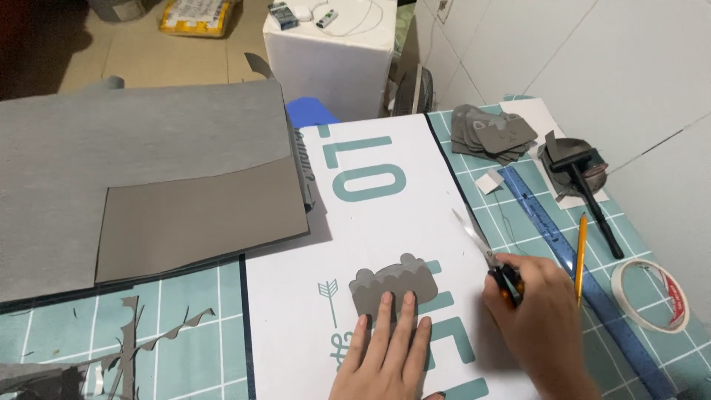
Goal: Applying double-sided adhesive tape to a grey foam cutout, including cutting the tape to size and peeling the backing.
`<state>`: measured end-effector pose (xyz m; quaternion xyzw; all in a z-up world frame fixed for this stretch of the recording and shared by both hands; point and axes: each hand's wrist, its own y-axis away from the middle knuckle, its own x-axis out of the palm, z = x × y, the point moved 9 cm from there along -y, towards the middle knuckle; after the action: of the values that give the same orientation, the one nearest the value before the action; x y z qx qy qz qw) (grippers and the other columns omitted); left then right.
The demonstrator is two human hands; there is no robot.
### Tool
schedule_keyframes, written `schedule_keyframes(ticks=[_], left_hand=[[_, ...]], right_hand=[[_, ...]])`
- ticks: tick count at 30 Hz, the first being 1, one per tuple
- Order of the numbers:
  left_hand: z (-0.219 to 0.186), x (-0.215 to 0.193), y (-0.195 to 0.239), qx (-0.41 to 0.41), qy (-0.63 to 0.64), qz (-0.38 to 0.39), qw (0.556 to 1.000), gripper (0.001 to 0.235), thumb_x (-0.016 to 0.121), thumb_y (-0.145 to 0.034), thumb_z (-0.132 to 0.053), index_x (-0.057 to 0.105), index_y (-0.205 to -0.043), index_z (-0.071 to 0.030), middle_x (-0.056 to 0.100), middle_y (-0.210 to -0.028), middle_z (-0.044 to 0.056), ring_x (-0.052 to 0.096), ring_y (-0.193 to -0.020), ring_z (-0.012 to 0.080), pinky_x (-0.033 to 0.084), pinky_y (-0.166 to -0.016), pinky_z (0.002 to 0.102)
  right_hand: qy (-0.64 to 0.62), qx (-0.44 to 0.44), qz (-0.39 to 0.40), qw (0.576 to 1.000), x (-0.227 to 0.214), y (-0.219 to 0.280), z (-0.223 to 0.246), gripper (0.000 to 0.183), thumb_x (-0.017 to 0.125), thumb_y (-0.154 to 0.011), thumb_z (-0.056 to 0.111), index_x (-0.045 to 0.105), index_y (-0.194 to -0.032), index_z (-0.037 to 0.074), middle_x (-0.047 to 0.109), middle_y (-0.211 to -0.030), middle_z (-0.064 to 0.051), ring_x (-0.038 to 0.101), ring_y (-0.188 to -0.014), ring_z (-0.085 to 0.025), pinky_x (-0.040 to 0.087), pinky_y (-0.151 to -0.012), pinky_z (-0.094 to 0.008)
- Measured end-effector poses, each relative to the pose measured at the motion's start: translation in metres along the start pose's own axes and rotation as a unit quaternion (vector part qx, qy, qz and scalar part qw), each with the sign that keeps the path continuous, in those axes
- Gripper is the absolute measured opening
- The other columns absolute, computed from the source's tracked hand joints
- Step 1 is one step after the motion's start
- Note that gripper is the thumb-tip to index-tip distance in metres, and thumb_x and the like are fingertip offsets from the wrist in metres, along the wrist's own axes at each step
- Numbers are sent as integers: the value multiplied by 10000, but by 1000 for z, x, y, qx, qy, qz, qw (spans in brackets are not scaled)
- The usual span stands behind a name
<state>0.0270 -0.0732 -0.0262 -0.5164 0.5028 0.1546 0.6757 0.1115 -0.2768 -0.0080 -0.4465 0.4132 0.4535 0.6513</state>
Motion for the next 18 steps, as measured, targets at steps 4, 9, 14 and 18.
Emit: schedule_keyframes(ticks=[4, 9, 14, 18], left_hand=[[1, 6, 4, 7, 38, 35, 999, 844, -31, -1123, -601, 549, -1471, -96, 456, -1590, 212, 423, -1436, 465, 333, -1139, 506], [3, -14, 0, 4, 34, -26, 999, 372, 546, -1097, -347, 588, -1391, -125, 610, -1469, 158, 575, -1332, 417, 459, -1066, 491], [5, -12, 1, 4, 29, -11, 1000, 370, 528, -1091, -361, 561, -1395, -153, 608, -1479, 131, 580, -1334, 388, 463, -1052, 457], [5, -10, 0, 1, 39, -8, 999, 380, 524, -1095, -391, 559, -1396, -162, 617, -1471, 117, 580, -1331, 383, 478, -1033, 445]], right_hand=[[28, 74, 41, 996, 3, -4, -2, 476, 658, -890, 368, 670, -1305, 135, 704, -1150, -115, 645, -1088, -282, 500, -970, -454], [-20, 103, 41, 994, 1, -2, 3, 436, 659, -889, 319, 689, -1280, 128, 660, -1199, -145, 679, -1025, -293, 567, -878, -441], [-43, 13, -5, 999, 4, -1, 6, 415, 633, -919, 284, 678, -1268, 65, 651, -1192, -161, 653, -1063, -318, 520, -961, -452], [-22, 8, -5, 1000, 10, -2, 3, 417, 611, -912, 277, 682, -1288, 110, 656, -1206, -114, 654, -1053, -318, 532, -914, -462]])
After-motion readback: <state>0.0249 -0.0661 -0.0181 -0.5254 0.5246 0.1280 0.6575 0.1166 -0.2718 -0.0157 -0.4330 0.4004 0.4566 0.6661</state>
